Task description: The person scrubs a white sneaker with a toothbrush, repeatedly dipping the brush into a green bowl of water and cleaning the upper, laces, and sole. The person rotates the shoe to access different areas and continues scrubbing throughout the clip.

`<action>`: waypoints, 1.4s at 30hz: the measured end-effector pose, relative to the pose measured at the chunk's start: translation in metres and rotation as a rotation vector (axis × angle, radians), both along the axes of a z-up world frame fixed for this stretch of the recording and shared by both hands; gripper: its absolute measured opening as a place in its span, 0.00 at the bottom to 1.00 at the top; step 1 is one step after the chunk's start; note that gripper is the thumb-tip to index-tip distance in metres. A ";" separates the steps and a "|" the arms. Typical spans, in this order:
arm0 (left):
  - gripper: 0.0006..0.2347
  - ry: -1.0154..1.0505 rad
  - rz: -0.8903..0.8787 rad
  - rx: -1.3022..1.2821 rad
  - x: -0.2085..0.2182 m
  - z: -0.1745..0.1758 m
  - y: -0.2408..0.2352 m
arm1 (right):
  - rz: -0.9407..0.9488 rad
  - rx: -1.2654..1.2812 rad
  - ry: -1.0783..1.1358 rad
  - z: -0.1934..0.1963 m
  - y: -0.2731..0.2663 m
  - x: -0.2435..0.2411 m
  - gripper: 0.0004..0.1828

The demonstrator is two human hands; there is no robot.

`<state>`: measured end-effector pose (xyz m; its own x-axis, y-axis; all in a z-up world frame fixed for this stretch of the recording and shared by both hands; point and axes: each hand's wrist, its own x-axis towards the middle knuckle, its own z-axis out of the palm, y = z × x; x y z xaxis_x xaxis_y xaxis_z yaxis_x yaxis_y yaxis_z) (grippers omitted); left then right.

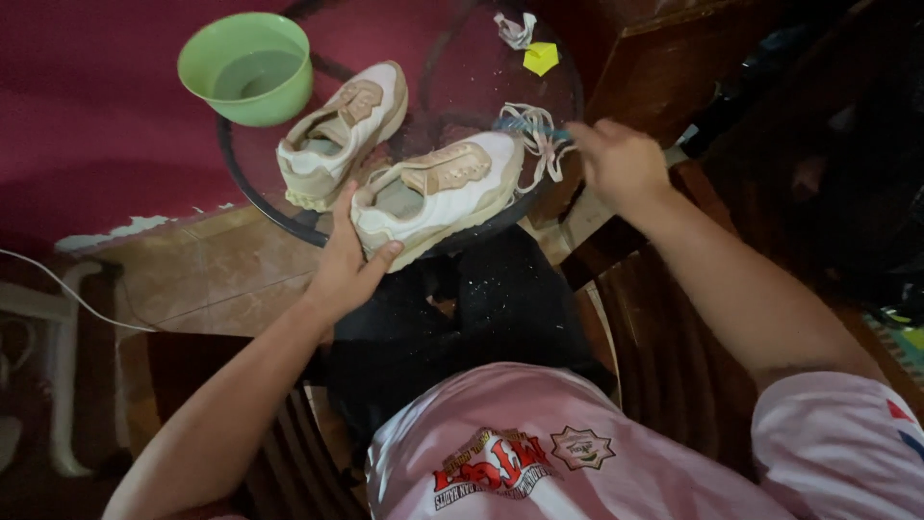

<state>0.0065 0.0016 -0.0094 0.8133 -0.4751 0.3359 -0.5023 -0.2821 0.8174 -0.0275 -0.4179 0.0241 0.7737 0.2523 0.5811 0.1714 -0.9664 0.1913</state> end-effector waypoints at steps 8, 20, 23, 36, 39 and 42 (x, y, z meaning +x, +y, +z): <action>0.44 0.006 0.048 0.048 0.002 0.006 0.001 | -0.003 -0.054 -0.077 -0.007 -0.007 0.006 0.11; 0.40 -0.177 0.092 0.040 -0.003 0.011 -0.001 | -0.036 0.256 0.126 -0.023 -0.026 0.018 0.13; 0.40 -0.143 0.117 -0.012 -0.008 0.011 -0.003 | 0.007 0.315 0.134 -0.023 -0.009 0.013 0.13; 0.42 0.143 0.157 -0.061 -0.005 0.024 0.000 | 0.144 0.405 0.154 -0.033 0.003 0.015 0.13; 0.44 0.091 0.118 0.075 -0.008 0.035 0.003 | 0.250 0.433 0.111 -0.025 0.013 0.008 0.12; 0.38 0.019 0.042 0.010 -0.003 0.037 0.006 | 0.309 0.561 0.102 -0.024 0.024 0.002 0.12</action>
<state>0.0036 0.0073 0.0275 0.8391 -0.4434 0.3152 -0.4739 -0.3111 0.8238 -0.0256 -0.3937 0.0004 0.7727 0.1513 0.6165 0.4480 -0.8180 -0.3608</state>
